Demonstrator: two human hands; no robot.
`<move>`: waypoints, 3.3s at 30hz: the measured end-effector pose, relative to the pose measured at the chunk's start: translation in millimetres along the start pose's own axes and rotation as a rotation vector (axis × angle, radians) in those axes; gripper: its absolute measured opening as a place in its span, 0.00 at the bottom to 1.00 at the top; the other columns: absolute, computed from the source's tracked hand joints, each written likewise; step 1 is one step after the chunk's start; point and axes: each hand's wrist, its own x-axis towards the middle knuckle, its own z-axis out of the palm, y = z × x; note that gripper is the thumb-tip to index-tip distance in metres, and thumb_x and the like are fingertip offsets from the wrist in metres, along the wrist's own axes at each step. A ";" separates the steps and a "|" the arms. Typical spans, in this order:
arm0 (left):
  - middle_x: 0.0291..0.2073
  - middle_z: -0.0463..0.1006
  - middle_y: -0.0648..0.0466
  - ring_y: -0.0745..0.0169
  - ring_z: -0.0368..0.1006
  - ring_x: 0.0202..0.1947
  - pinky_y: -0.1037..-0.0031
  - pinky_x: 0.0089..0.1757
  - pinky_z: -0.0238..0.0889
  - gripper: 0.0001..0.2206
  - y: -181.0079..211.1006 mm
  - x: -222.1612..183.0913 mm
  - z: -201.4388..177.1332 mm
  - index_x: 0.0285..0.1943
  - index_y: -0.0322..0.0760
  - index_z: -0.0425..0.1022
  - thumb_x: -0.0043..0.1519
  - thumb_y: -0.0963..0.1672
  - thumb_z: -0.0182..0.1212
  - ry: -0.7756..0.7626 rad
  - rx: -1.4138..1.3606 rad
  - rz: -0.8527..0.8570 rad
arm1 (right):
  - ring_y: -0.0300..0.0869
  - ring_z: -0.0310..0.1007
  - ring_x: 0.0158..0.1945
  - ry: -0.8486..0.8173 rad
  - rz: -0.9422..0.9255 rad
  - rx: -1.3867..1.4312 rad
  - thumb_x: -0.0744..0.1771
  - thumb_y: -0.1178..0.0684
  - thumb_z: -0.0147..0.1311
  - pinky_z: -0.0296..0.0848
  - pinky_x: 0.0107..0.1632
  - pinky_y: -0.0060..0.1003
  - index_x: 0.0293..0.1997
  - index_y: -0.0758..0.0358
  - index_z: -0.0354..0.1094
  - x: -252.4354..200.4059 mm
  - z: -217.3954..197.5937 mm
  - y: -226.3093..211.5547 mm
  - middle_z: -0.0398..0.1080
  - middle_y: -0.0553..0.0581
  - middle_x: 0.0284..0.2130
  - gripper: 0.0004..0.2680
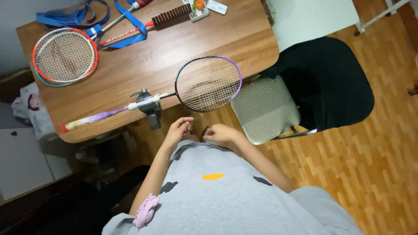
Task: Applying blue grip tape to the frame or shaft of a badminton racket using a mounting tool on a table.
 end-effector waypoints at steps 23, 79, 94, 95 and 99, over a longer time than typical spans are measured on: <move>0.28 0.72 0.60 0.75 0.65 0.27 0.81 0.31 0.62 0.11 105.9 115.0 -70.1 0.52 0.32 0.78 0.69 0.41 0.50 0.118 0.064 0.204 | 0.57 0.75 0.38 1.055 0.083 -0.064 0.64 0.50 0.59 0.72 0.39 0.54 0.33 0.59 0.72 152.2 -125.3 -106.4 0.72 0.60 0.37 0.06; 0.23 0.74 0.61 0.72 0.65 0.22 0.79 0.28 0.62 0.10 188.7 250.3 -67.1 0.39 0.38 0.77 0.66 0.48 0.62 -0.269 0.243 -0.122 | 0.51 0.72 0.44 1.362 0.193 -0.001 0.66 0.52 0.59 0.69 0.49 0.47 0.36 0.59 0.75 167.4 -104.2 -134.8 0.72 0.56 0.35 0.04; 0.24 0.76 0.59 0.72 0.63 0.22 0.79 0.26 0.57 0.12 150.1 266.9 -69.0 0.41 0.30 0.84 0.65 0.47 0.65 -0.114 0.374 -0.022 | 0.54 0.73 0.42 1.271 0.192 0.069 0.66 0.53 0.59 0.70 0.47 0.48 0.35 0.60 0.76 166.7 -109.1 -130.4 0.73 0.58 0.34 0.04; 0.23 0.75 0.57 0.71 0.64 0.23 0.77 0.27 0.58 0.16 150.0 267.2 -66.8 0.40 0.26 0.83 0.67 0.48 0.65 -0.106 0.451 0.027 | 0.54 0.73 0.42 1.259 0.194 0.078 0.66 0.53 0.59 0.70 0.47 0.48 0.35 0.60 0.76 165.8 -110.5 -130.8 0.72 0.59 0.34 0.04; 0.26 0.82 0.54 0.69 0.73 0.28 0.78 0.32 0.66 0.14 173.2 252.7 -61.5 0.37 0.28 0.83 0.65 0.47 0.64 -0.009 0.590 0.192 | 0.54 0.72 0.43 1.251 0.215 0.020 0.65 0.52 0.60 0.70 0.47 0.48 0.33 0.59 0.76 159.4 -109.2 -136.7 0.71 0.59 0.35 0.04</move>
